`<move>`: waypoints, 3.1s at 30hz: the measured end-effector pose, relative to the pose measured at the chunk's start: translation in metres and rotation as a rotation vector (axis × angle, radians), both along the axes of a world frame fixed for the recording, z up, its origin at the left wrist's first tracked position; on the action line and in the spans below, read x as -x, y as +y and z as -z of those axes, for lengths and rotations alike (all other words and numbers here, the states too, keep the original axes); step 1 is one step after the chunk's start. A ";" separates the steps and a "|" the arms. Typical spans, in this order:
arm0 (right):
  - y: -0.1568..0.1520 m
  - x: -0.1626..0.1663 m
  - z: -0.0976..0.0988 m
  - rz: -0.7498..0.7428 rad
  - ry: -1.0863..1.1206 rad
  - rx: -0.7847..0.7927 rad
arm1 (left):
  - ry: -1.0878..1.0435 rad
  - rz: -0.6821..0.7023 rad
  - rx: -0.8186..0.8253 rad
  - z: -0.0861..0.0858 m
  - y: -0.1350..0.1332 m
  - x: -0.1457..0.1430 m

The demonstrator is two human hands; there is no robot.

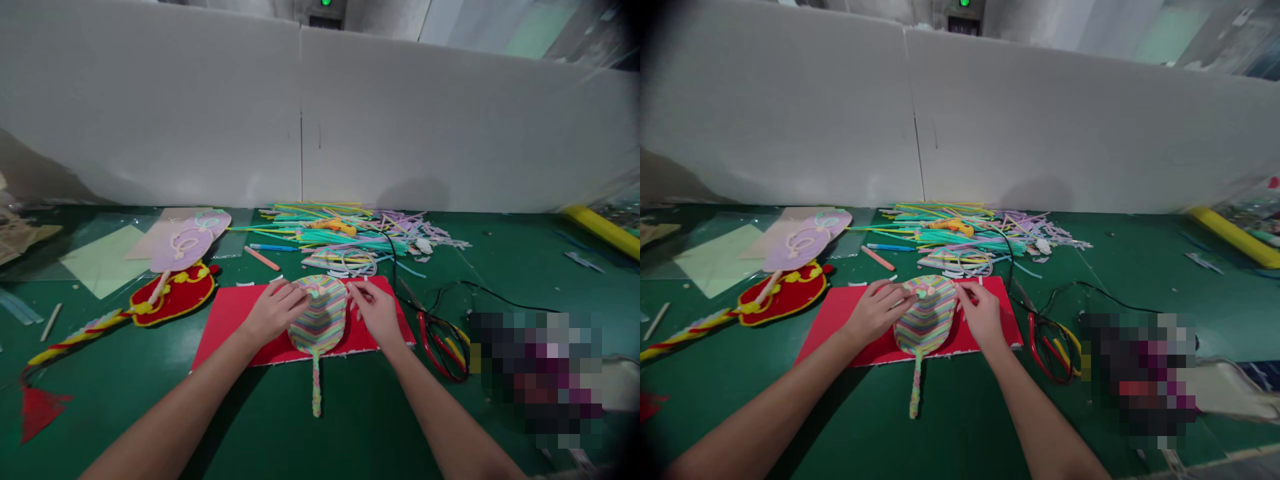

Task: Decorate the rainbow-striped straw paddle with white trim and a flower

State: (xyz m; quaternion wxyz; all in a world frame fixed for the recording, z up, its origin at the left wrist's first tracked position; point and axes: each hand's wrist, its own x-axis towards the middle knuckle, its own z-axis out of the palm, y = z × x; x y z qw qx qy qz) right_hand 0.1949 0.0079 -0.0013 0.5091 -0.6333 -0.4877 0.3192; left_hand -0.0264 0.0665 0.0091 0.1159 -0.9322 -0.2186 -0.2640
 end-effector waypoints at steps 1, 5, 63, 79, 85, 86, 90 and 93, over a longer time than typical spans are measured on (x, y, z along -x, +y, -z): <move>0.000 0.000 0.000 -0.002 -0.022 -0.001 | 0.027 0.025 0.010 -0.001 0.000 0.000; -0.001 0.000 0.003 -0.006 -0.059 0.023 | 0.094 0.107 0.064 0.000 0.000 -0.001; 0.004 -0.008 0.006 -0.177 0.152 0.236 | -0.527 -0.437 0.975 0.012 0.014 -0.021; 0.003 -0.008 0.011 -0.195 0.098 0.247 | -0.136 -0.203 0.828 0.015 0.002 -0.027; 0.003 -0.006 0.012 -0.201 0.072 0.257 | -0.120 -0.217 0.849 0.018 0.004 -0.027; 0.002 -0.006 0.011 -0.200 0.059 0.263 | -0.118 -0.216 0.848 0.019 0.004 -0.027; 0.004 -0.013 0.004 -0.081 -0.203 0.106 | -0.124 -0.213 0.845 0.020 0.004 -0.026; 0.014 -0.022 -0.001 0.026 -0.487 -0.059 | -0.143 -0.203 0.847 0.019 0.003 -0.025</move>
